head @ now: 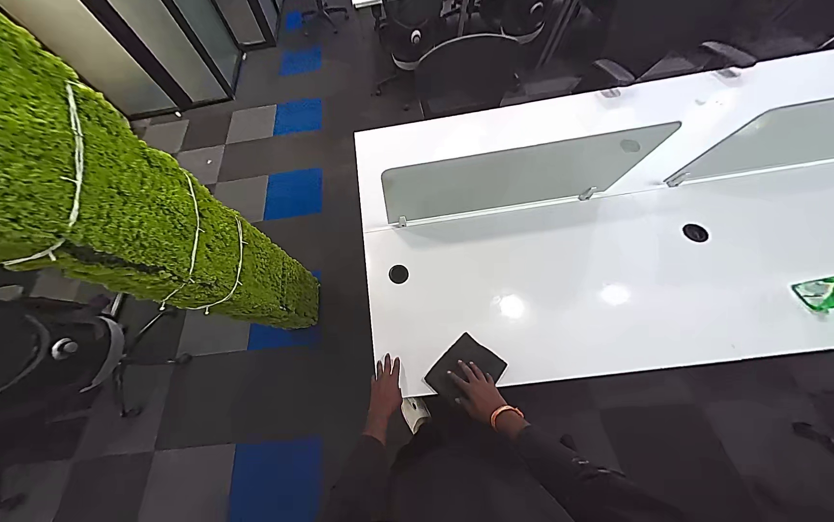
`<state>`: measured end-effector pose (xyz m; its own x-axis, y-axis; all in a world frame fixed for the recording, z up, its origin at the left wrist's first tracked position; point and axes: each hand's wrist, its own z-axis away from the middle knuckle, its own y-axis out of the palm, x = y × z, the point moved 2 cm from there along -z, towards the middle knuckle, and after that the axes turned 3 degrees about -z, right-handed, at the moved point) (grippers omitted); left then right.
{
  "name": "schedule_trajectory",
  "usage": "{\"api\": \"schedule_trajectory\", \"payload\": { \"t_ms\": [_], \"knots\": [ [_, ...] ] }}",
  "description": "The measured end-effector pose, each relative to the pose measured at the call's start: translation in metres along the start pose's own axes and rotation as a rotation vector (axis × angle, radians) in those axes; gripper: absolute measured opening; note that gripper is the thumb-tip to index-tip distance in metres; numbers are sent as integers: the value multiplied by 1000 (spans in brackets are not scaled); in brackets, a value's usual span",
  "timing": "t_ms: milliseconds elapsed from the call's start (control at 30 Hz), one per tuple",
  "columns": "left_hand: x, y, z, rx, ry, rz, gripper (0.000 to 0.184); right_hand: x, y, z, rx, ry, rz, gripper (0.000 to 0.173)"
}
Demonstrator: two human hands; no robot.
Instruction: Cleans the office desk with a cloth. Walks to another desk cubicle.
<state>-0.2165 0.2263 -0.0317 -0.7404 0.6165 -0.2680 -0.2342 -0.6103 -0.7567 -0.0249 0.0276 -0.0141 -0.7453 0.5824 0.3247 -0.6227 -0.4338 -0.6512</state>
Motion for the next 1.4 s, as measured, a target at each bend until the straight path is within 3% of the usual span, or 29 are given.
{"api": "schedule_trajectory", "payload": {
  "t_ms": [233,400,600,933,1200,1400],
  "knots": [
    [-15,-16,-45,-19,-55,-113,106,6,6,-42,28,99,41,90],
    [-29,-36,-77,-47,-53,-148,113,8,-23,-64,45,58,39,90],
    [-40,-41,-110,-1,-211,-201,126,7,-57,-113,25,10,59,95],
    [-40,-41,-130,71,-233,-284,135,27,-145,-216,1,-67,91,100],
    [-37,-37,-132,86,-247,-265,130,48,-227,-297,-18,-164,66,106],
    [-39,-44,-131,92,-262,-246,128,21,-280,-331,-113,-98,42,106]
  ]
}}
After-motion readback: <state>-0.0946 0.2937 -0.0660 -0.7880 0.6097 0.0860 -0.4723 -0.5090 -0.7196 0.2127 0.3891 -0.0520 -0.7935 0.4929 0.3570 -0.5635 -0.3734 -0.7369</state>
